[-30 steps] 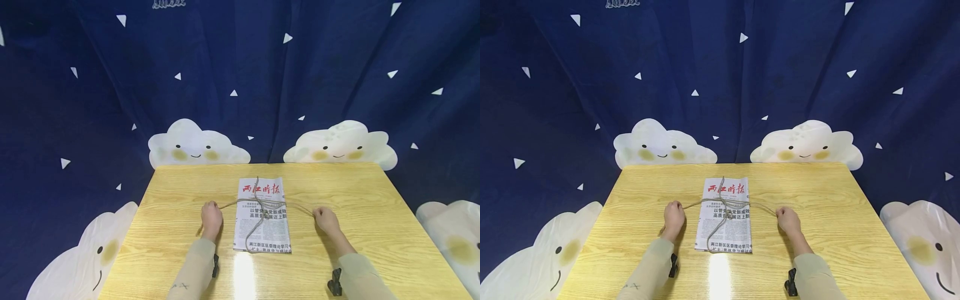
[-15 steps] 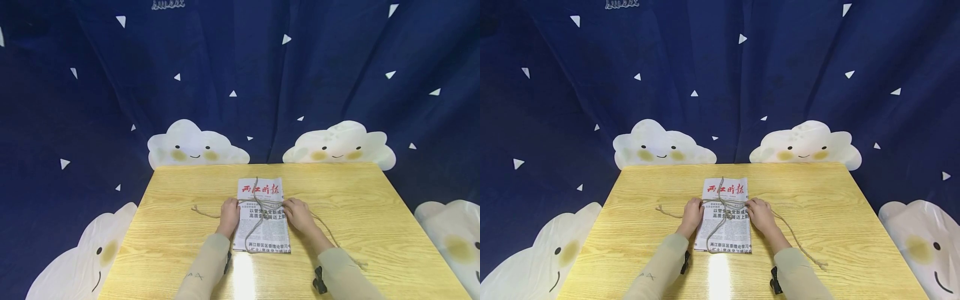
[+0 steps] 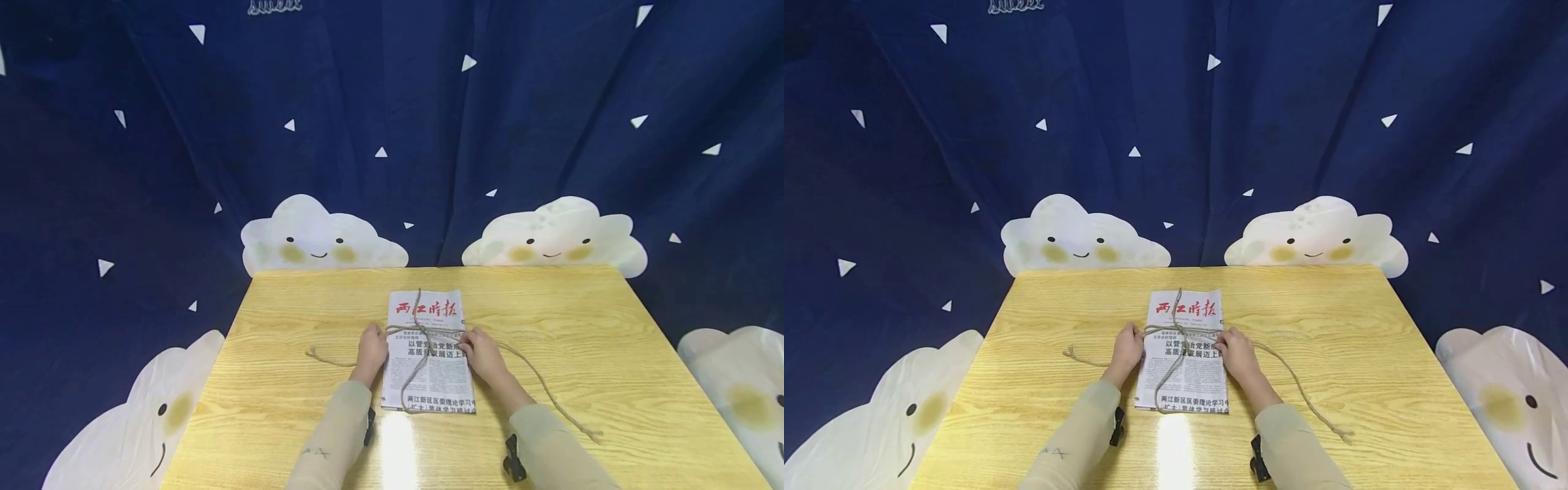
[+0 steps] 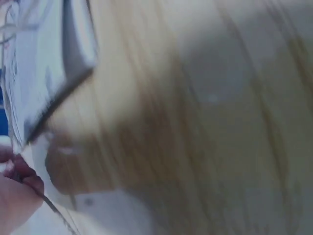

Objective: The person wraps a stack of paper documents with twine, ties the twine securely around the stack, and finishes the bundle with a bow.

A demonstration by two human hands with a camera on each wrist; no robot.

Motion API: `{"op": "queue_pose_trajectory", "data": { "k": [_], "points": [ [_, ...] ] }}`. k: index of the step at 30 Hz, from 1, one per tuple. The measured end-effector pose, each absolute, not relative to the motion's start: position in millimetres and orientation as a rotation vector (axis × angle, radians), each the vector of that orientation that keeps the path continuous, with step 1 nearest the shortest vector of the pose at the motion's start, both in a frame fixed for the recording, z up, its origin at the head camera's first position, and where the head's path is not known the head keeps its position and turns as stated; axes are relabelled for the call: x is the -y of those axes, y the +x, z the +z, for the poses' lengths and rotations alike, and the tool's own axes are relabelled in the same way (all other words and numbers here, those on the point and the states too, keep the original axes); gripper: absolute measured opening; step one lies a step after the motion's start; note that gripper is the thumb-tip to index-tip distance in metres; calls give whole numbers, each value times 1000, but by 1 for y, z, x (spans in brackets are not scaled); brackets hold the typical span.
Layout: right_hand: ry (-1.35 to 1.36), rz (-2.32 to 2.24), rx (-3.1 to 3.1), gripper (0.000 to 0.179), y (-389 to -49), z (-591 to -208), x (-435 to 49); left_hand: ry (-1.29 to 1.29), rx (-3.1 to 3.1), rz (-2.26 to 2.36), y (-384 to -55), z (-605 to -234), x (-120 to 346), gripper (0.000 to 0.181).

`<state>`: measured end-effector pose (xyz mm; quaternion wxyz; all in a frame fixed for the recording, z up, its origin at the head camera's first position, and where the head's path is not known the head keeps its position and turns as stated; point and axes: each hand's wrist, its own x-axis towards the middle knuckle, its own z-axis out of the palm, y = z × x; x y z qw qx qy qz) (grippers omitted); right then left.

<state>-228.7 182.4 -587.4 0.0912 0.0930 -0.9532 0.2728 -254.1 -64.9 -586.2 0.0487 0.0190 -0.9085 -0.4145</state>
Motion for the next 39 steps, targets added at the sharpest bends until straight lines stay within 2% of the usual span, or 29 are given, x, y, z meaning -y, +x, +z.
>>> {"op": "queue_pose_trajectory", "data": {
  "k": [2, 6, 17, 24, 28, 35, 39],
  "points": [
    [201, 891, 2859, 6, -229, -586, -185, 25, 2734, -1288, -254, -586, 71, 11],
    [110, 982, 2887, 7, -232, -581, -191, -7, 2661, -1342, -252, -583, 83, 12],
    [34, 986, 2924, 6, -234, -579, -199, 321, 2555, -1388, -252, -584, 106, 15],
    [-17, 977, 2921, 8, -233, -578, -201, 409, 2569, -1276, -252, -594, 113, 17],
    [-37, 958, 2926, 7, -232, -576, -199, 273, 2577, -1107, -252, -595, 108, 15],
    [48, 944, 2924, 7, -232, -570, -191, -182, 2631, -917, -253, -593, 88, 18],
    [122, 1031, 2918, 11, -233, -570, -184, -220, 2724, -857, -253, -591, 76, 10]
  ]
}}
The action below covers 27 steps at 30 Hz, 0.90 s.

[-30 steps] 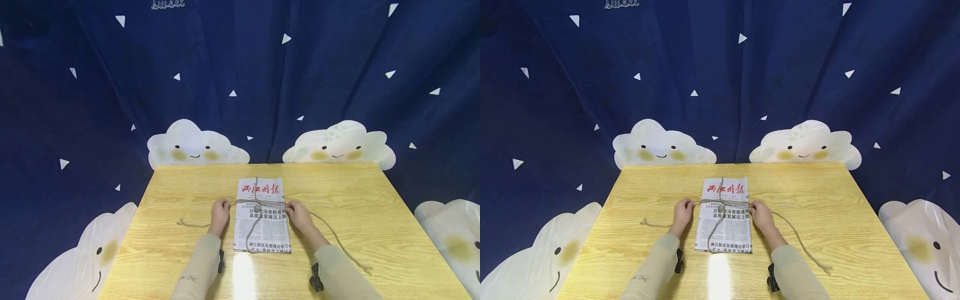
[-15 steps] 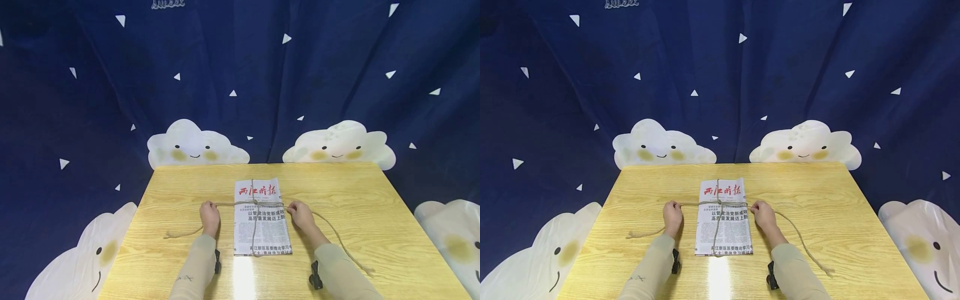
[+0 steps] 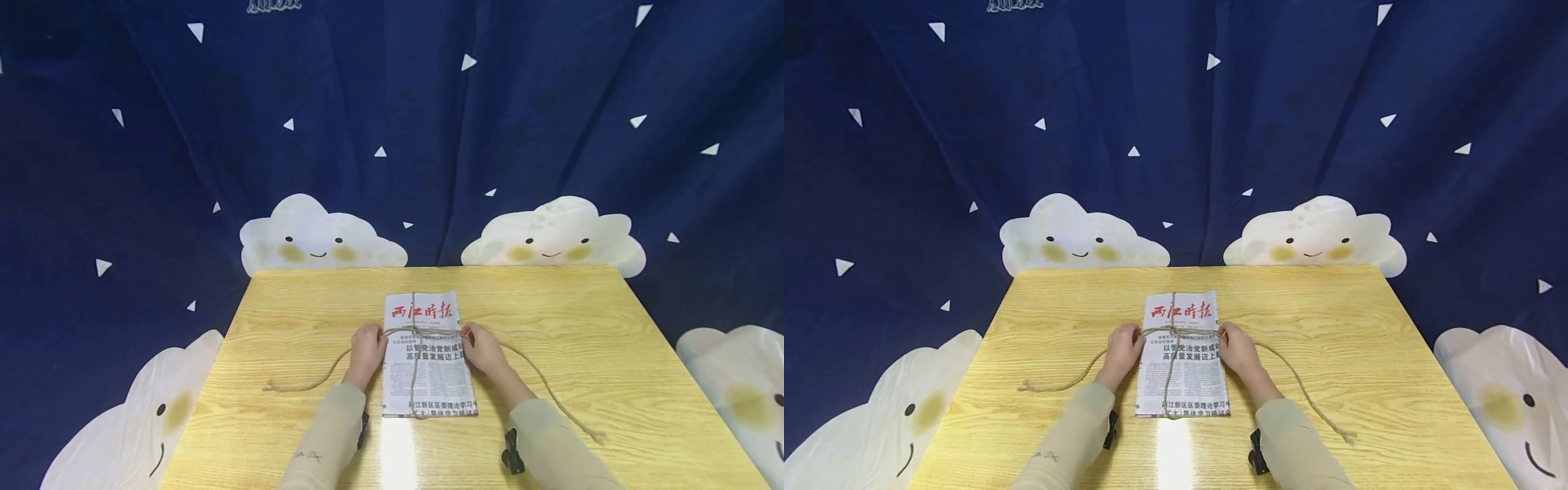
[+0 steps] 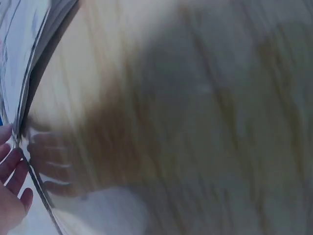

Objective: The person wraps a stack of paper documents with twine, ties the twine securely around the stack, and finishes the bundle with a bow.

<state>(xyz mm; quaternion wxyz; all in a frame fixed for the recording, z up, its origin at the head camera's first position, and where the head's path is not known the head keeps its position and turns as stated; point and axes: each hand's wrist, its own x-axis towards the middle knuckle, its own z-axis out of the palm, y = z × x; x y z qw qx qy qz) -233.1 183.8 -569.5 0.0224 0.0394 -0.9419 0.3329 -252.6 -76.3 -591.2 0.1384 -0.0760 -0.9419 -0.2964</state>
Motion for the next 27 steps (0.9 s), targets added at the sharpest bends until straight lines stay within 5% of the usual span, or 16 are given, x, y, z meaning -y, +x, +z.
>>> {"op": "queue_pose_trajectory", "data": {
  "k": [11, 17, 27],
  "points": [
    [409, 1038, 2840, 9, -237, -575, -177, -320, 2861, -657, -249, -586, 62, 9],
    [412, 1067, 2811, 16, -242, -578, -179, -585, 2892, -651, -243, -587, 67, 35],
    [301, 1213, 2907, 24, -242, -578, -187, -641, 2918, -998, -251, -583, 84, 28]
  ]
}}
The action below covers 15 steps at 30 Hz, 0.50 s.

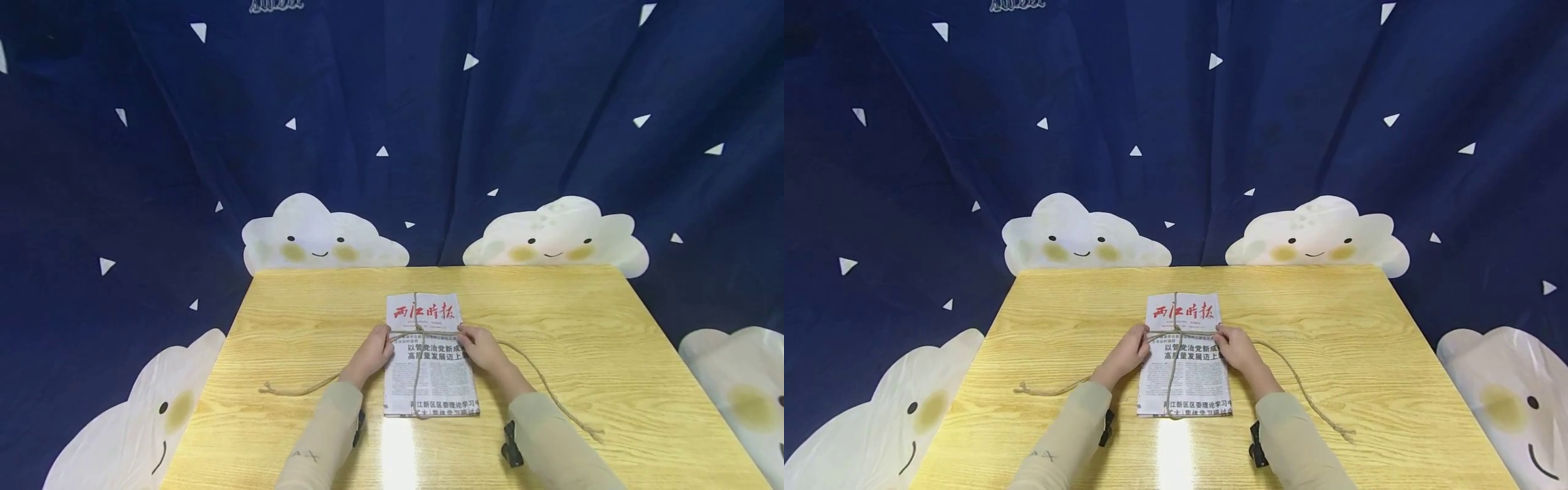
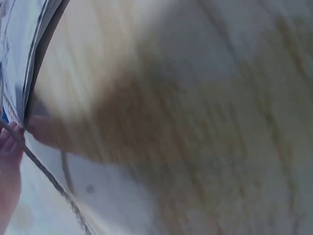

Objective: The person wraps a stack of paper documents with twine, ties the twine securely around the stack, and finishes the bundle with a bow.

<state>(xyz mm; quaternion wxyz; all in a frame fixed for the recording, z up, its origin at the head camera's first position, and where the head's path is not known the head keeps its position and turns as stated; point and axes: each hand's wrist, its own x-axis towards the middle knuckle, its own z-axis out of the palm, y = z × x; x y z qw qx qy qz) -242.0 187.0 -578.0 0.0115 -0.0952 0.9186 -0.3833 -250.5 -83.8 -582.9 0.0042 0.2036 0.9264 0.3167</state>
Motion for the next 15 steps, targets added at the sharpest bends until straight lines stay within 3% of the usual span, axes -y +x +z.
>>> {"op": "queue_pose_trajectory", "data": {
  "k": [8, 15],
  "points": [
    [-208, -1186, -2780, 20, -242, -576, -193, 571, -2797, 1140, -254, -584, 91, 36],
    [-76, -1216, -2721, 26, -244, -575, -192, 939, -2886, 775, -255, -579, 99, 26]
  ]
}}
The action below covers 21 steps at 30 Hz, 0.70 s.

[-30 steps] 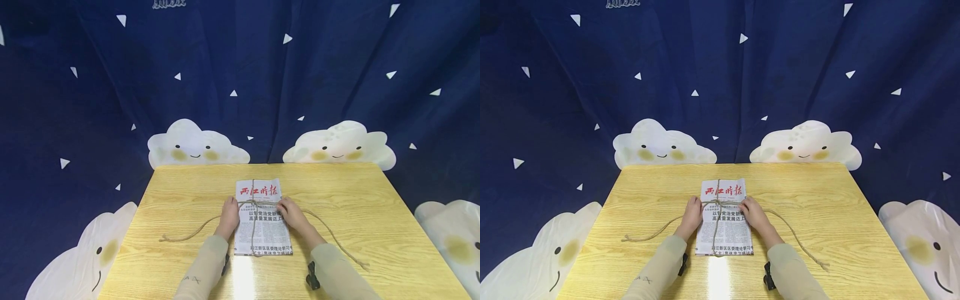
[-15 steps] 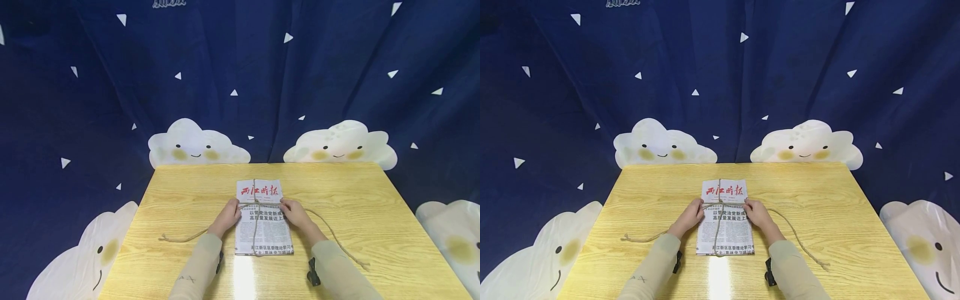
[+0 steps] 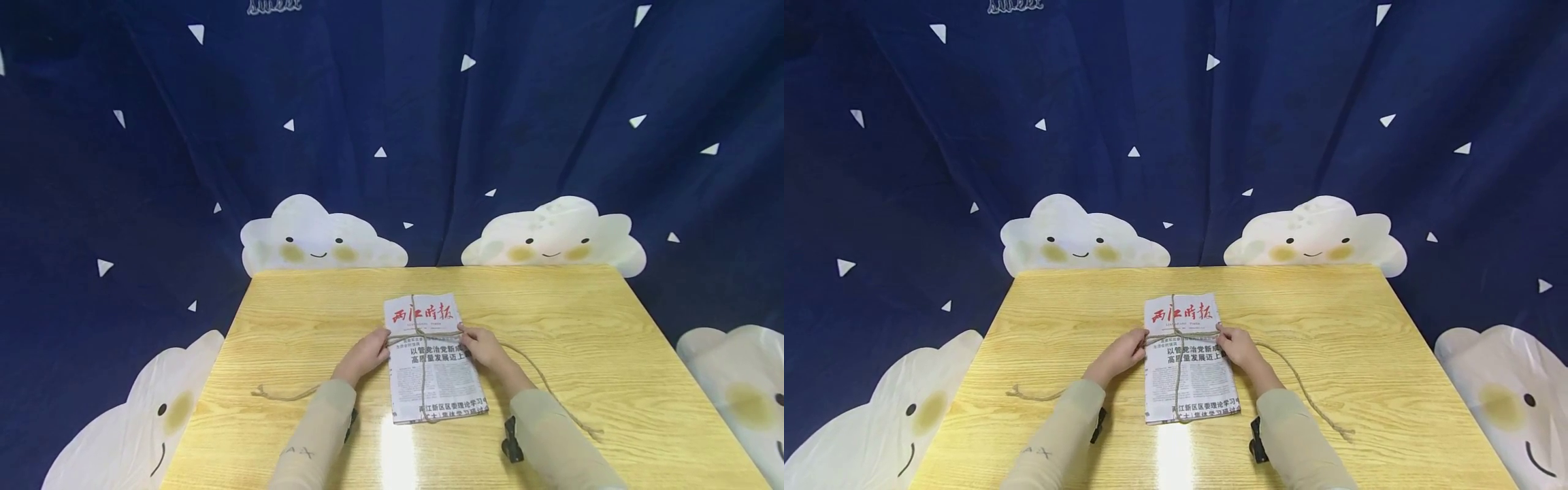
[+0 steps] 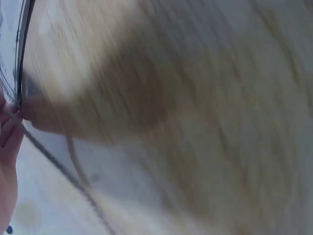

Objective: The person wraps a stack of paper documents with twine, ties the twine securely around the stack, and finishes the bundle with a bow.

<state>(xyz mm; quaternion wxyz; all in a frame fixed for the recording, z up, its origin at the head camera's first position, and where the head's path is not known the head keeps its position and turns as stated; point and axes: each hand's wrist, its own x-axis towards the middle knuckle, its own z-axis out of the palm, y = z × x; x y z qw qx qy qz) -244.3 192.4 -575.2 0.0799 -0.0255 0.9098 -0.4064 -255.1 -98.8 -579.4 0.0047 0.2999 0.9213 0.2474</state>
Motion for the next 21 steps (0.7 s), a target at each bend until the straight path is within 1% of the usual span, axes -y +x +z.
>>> {"op": "queue_pose_trajectory", "data": {
  "k": [3, 4, 7, 11, 14, 15, 17, 18, 20, 21],
  "points": [
    [-32, -1312, -2664, 26, -245, -576, -192, 1101, -2886, 682, -255, -577, 107, 5],
    [-28, -1318, -2656, 26, -245, -576, -192, 1136, -2877, 669, -255, -577, 110, 4],
    [-18, -1334, -2636, 26, -245, -575, -193, 1200, -2853, 648, -256, -577, 119, 20],
    [-26, -1273, -2663, 27, -245, -572, -194, 1160, -2808, 660, -256, -576, 123, 24],
    [-17, -1262, -2684, 32, -244, -570, -195, 1060, -2798, 638, -256, -573, 122, 26],
    [-19, -1260, -2685, 32, -244, -570, -195, 1035, -2799, 632, -256, -573, 121, 27],
    [-52, -1249, -2695, 24, -244, -570, -195, 976, -2805, 618, -256, -572, 119, 26],
    [-76, -1249, -2702, 21, -243, -570, -194, 960, -2817, 611, -256, -572, 118, 24],
    [-149, -1241, -2725, 22, -242, -570, -193, 905, -2857, 592, -255, -574, 115, 15],
    [-204, -1220, -2753, 24, -242, -571, -193, 870, -2881, 590, -255, -574, 112, 6]
  ]
}}
